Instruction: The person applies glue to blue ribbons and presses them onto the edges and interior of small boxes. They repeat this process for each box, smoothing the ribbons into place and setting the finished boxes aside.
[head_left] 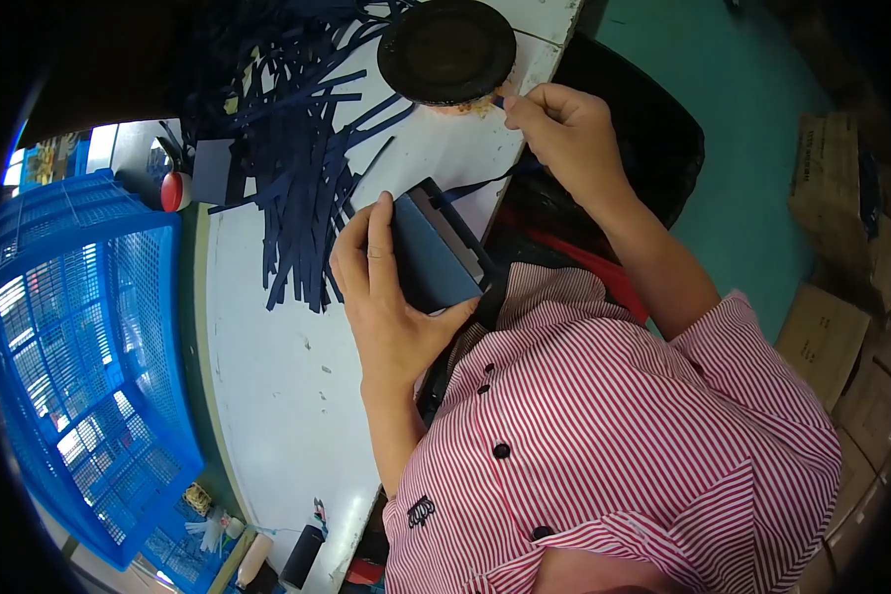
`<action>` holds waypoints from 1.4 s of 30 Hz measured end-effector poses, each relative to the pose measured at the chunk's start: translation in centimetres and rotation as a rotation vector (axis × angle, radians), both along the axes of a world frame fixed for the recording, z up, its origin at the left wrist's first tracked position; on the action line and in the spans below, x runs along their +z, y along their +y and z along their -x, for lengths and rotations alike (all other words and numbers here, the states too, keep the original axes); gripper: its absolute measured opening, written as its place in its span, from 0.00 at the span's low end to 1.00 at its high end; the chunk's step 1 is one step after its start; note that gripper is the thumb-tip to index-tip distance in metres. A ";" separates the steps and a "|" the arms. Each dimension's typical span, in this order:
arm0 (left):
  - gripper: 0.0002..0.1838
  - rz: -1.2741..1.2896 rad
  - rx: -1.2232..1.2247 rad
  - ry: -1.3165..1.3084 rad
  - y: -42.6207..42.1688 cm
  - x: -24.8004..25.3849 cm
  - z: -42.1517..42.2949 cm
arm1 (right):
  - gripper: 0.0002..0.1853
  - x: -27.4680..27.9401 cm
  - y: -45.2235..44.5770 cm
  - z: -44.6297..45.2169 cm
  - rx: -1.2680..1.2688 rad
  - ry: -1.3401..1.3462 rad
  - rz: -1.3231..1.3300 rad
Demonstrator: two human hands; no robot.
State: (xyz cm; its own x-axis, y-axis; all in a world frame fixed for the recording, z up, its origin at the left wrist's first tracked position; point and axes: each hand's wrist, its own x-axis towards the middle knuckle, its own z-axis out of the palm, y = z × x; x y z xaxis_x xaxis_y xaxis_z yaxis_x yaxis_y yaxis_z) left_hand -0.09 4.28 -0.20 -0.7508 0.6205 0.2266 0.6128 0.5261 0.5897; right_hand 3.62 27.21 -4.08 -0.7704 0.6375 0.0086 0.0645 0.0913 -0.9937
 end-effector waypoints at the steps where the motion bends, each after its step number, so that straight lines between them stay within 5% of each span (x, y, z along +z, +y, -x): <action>1: 0.61 0.006 0.011 0.011 -0.1 0.1 0.0 | 0.12 0.4 0.2 -0.5 0.045 0.002 0.028; 14: 0.62 -0.117 0.051 0.323 -3.1 2.6 0.3 | 0.04 6.9 -3.8 -3.7 0.733 0.221 -0.177; 42: 0.61 -0.044 0.048 0.550 -4.4 4.5 -0.8 | 0.07 6.6 -6.6 -3.1 0.628 0.170 -0.242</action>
State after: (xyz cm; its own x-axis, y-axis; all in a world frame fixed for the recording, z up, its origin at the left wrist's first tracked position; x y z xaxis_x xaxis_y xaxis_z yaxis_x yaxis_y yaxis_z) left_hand 0.67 -0.11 4.29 -0.5418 0.5693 0.6184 0.8124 0.5433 0.2117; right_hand 6.72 20.66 2.49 -0.9682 0.0364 0.2474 -0.2277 0.2804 -0.9325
